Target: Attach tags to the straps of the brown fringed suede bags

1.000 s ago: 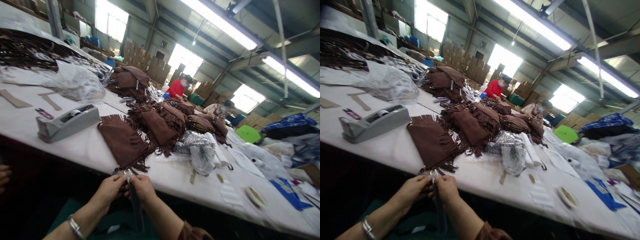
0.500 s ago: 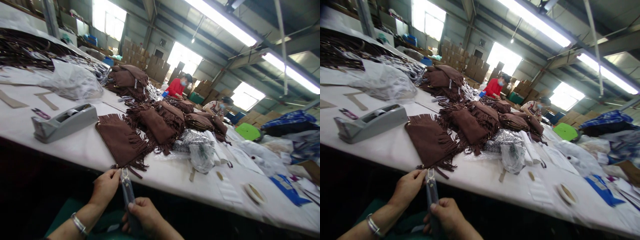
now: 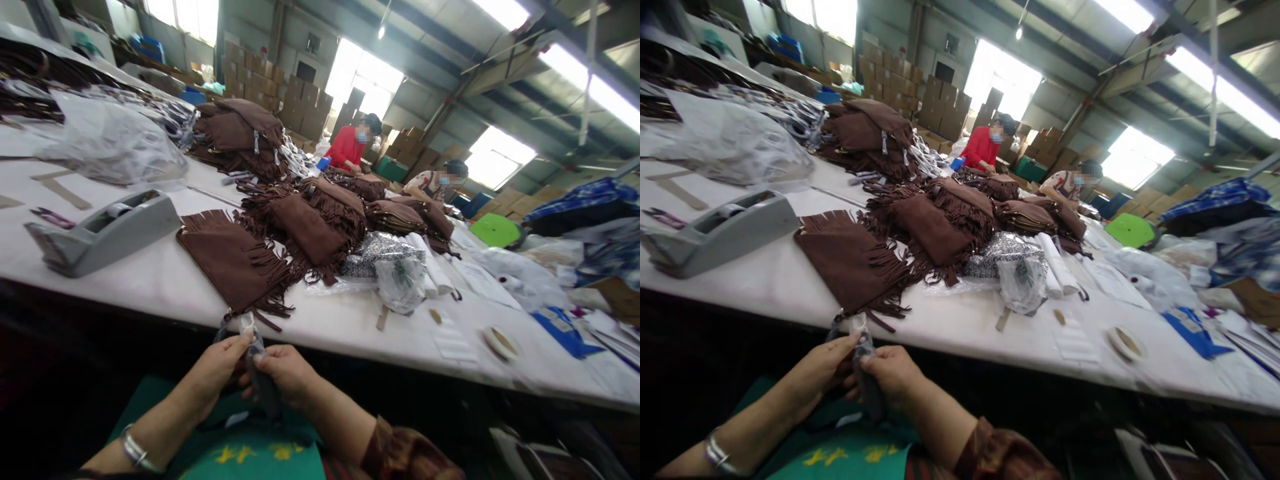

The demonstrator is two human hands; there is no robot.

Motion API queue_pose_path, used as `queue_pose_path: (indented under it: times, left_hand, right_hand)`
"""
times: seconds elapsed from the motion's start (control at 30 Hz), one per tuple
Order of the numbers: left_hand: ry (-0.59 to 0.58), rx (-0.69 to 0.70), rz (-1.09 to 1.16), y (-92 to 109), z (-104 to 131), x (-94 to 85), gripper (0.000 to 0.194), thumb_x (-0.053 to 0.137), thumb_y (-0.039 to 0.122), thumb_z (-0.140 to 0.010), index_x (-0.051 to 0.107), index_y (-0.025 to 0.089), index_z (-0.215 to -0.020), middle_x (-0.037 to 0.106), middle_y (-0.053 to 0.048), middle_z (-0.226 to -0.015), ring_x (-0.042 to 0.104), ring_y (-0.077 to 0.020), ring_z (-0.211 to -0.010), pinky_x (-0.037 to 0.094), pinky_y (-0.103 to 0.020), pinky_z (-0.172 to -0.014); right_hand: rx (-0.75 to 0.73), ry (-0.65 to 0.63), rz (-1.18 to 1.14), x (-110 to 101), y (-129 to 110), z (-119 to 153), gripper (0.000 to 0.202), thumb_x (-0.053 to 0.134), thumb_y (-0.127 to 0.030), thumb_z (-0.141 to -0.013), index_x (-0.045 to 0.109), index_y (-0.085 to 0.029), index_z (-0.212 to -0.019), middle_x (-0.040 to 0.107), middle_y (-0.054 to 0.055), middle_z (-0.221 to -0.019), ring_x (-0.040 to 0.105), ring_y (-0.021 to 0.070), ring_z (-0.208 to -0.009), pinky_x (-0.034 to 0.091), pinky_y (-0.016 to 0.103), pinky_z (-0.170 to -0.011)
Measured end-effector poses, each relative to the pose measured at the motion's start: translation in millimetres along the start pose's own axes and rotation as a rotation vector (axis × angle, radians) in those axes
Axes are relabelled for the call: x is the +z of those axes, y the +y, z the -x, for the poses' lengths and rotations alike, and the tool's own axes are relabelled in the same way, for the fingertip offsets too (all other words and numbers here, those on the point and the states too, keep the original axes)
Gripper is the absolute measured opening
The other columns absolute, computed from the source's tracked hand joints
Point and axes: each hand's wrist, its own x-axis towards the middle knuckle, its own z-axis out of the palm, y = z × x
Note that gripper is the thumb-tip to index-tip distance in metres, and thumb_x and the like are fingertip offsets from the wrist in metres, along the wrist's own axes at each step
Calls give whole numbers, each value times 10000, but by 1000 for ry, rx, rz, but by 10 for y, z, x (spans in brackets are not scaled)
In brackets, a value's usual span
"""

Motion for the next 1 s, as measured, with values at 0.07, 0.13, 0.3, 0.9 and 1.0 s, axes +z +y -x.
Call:
queue_pose_path:
  times: [0.07, 0.13, 0.3, 0.9, 1.0]
  left_hand:
    - [-69, -26, 52, 64, 2, 61, 450, 738, 612, -704, 625, 178, -743, 601, -7, -520, 514, -154, -402, 408, -246, -375]
    - [-52, -59, 98, 157, -21, 111, 369, 726, 517, -738, 617, 165, -715, 612, -23, -537, 524, -154, -412, 408, -242, -369]
    - [109, -54, 121, 331, -41, 181, 132, 639, 243, -825, 658, 125, -767, 701, -70, -697, 636, -157, -564, 526, -238, -531]
    - [237, -43, 215, 252, -46, 281, 93, 580, 157, -904, 664, 119, -901, 732, -102, -843, 708, -179, -702, 551, -232, -540]
    - [248, -13, 240, 212, -29, 263, 75, 567, 137, -904, 633, 135, -867, 699, -77, -790, 688, -161, -653, 563, -240, -565]
  right_hand:
    - [2, -24, -43, -3, -50, 15, 400, 717, -461, -742, 637, -88, -861, 716, 112, -721, 634, 159, -495, 498, 257, -479]
    - [13, -51, -76, -13, -98, 46, 401, 709, -462, -760, 631, -90, -887, 718, 110, -733, 640, 163, -504, 511, 268, -496]
    - [29, -117, -60, -83, -154, 226, 526, 784, -546, -697, 623, -98, -921, 720, 114, -827, 686, 180, -611, 520, 266, -555]
    - [89, 36, 392, 72, 22, 687, 185, 487, -171, -646, 672, -164, -653, 605, -12, -572, 508, 87, -447, 353, 185, -447]
    - [47, 41, 500, 139, 55, 724, 231, 502, -161, -686, 732, -174, -704, 582, -20, -562, 486, 98, -475, 351, 202, -477]
